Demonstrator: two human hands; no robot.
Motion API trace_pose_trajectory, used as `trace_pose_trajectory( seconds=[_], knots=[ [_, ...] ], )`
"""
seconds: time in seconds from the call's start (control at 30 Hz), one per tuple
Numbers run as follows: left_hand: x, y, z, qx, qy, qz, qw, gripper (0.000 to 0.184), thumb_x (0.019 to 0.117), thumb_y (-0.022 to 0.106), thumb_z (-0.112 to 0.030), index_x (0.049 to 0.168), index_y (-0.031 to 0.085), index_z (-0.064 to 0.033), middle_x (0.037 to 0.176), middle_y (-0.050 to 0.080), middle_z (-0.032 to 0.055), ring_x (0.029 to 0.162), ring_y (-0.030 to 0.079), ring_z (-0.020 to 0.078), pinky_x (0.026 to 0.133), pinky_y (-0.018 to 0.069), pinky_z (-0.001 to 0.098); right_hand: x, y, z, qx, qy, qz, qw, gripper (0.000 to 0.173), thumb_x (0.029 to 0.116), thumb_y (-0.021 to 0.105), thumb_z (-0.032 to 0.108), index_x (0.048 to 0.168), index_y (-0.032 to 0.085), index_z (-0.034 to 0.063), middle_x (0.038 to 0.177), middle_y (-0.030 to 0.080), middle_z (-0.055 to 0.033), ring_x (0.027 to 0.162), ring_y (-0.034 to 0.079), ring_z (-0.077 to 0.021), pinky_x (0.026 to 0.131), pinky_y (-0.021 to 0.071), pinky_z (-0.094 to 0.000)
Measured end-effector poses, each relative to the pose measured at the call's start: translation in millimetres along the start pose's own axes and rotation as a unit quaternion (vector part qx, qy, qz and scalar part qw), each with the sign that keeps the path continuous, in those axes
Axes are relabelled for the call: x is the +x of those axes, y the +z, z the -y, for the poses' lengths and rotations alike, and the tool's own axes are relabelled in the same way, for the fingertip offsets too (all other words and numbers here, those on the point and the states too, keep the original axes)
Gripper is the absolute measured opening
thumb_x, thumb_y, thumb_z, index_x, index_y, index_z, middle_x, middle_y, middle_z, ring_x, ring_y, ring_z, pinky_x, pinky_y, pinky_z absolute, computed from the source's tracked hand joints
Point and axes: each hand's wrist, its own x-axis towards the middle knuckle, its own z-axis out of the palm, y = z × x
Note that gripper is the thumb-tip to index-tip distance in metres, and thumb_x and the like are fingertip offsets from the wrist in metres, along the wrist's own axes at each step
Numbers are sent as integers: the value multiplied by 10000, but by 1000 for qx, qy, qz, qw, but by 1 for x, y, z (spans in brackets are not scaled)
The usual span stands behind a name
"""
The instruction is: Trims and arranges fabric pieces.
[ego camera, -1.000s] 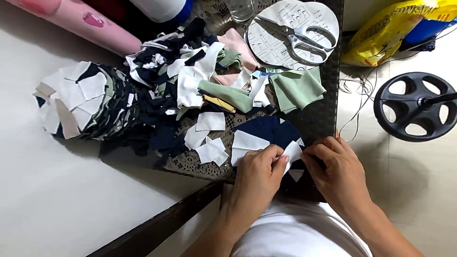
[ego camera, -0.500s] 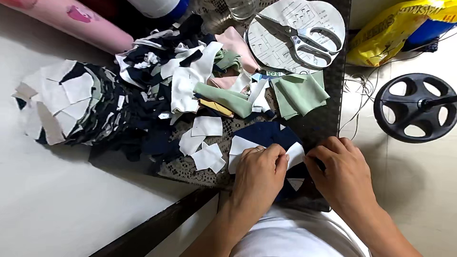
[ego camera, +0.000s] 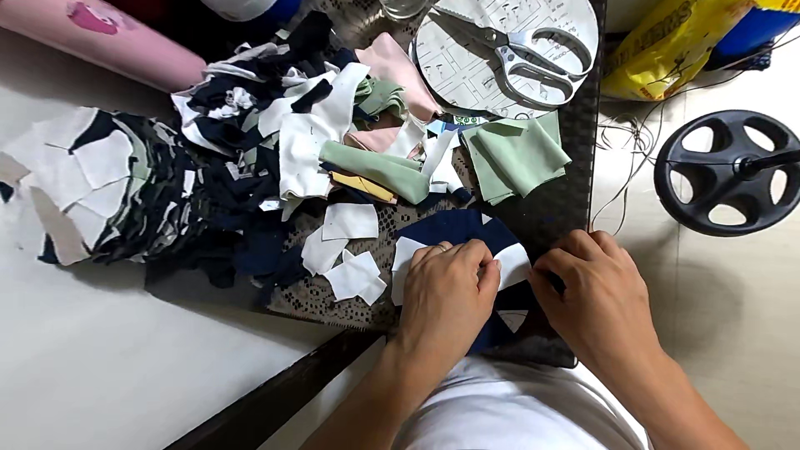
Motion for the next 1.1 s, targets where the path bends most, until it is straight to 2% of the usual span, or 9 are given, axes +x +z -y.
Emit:
trace_pose_trajectory(
  seconds=[0.2, 0.3, 0.4, 0.6, 0.73, 0.83, 0.9, 1.0, 1.1],
  knots=[
    [1, 1, -1, 0, -6, -2, 1000, 205, 935, 620, -232, 800, 713, -109, 651, 638, 3, 638, 618, 157, 724, 486, 402, 2, -6, -5, 53, 1, -2, 999, 108, 890, 671, 213, 853, 715, 121, 822, 626, -52, 831, 614, -265, 696, 470, -437],
    [1, 1, -1, -2, -6, -4, 1000, 201, 931, 627, -225, 794, 711, -105, 651, 638, 9, 641, 622, 164, 733, 495, 411, 3, -3, -8, 74, -33, -26, 996, 142, 928, 618, 206, 943, 748, 152, 1016, 678, -77, 1022, 616, -302, 796, 465, -475],
    [1, 2, -1, -2, -3, -9, 1000, 189, 921, 633, -206, 791, 712, -93, 653, 649, 23, 645, 643, 181, 732, 510, 429, 2, 4, -9, 71, -66, -36, 995, 191, 954, 599, 224, 1001, 781, 194, 1247, 672, -124, 1291, 532, -387, 996, 407, -586],
    [0, 3, -4, 28, -2, -29, 999, 171, 914, 666, -224, 825, 713, -86, 675, 656, 36, 655, 641, 206, 745, 495, 438, 2, 16, -16, 37, -71, -34, 996, 209, 953, 588, 263, 1020, 782, 221, 1349, 635, -141, 1365, 470, -426, 1037, 355, -631],
    [-11, 4, -6, 42, 30, -88, 995, 251, 948, 626, -263, 1070, 748, -80, 1101, 713, 121, 1046, 667, 347, 848, 519, 512, 2, 17, -17, 35, -73, -37, 996, 231, 950, 578, 279, 1045, 782, 224, 1338, 642, -148, 1351, 480, -441, 1038, 353, -642],
    [-25, 19, -9, 46, 62, -64, 995, 514, 1041, 470, -415, 1378, 636, -65, 1499, 535, 196, 1396, 475, 455, 1085, 368, 676, 2, 18, -18, 33, -73, -40, 996, 240, 953, 570, 297, 1051, 779, 229, 1334, 651, -147, 1345, 490, -444, 1028, 353, -640],
    [-33, 30, -7, 60, 86, -38, 994, 662, 1033, 418, -525, 1491, 526, -60, 1564, 460, 199, 1442, 418, 454, 1125, 277, 711, 1, 17, -19, 43, -74, -45, 995, 233, 946, 582, 314, 1034, 779, 223, 1331, 656, -148, 1334, 501, -442, 1026, 348, -644],
    [-38, 37, 5, 72, 145, -12, 987, 734, 994, 445, -602, 1514, 497, -86, 1574, 460, 165, 1448, 433, 395, 1136, 252, 692, -2, 13, -24, 86, -76, -69, 991, 232, 954, 589, 302, 1036, 775, 190, 1290, 672, -141, 1298, 529, -402, 1052, 364, -595],
    [-40, 31, 25, 72, 237, 18, 969, 706, 1029, 318, -616, 1521, 472, -134, 1605, 425, 125, 1493, 375, 328, 1173, 233, 627, -6, 7, -30, 116, -70, -95, 986, 222, 970, 588, 274, 1025, 768, 157, 1259, 680, -157, 1297, 533, -392, 1045, 396, -561]
  ],
)
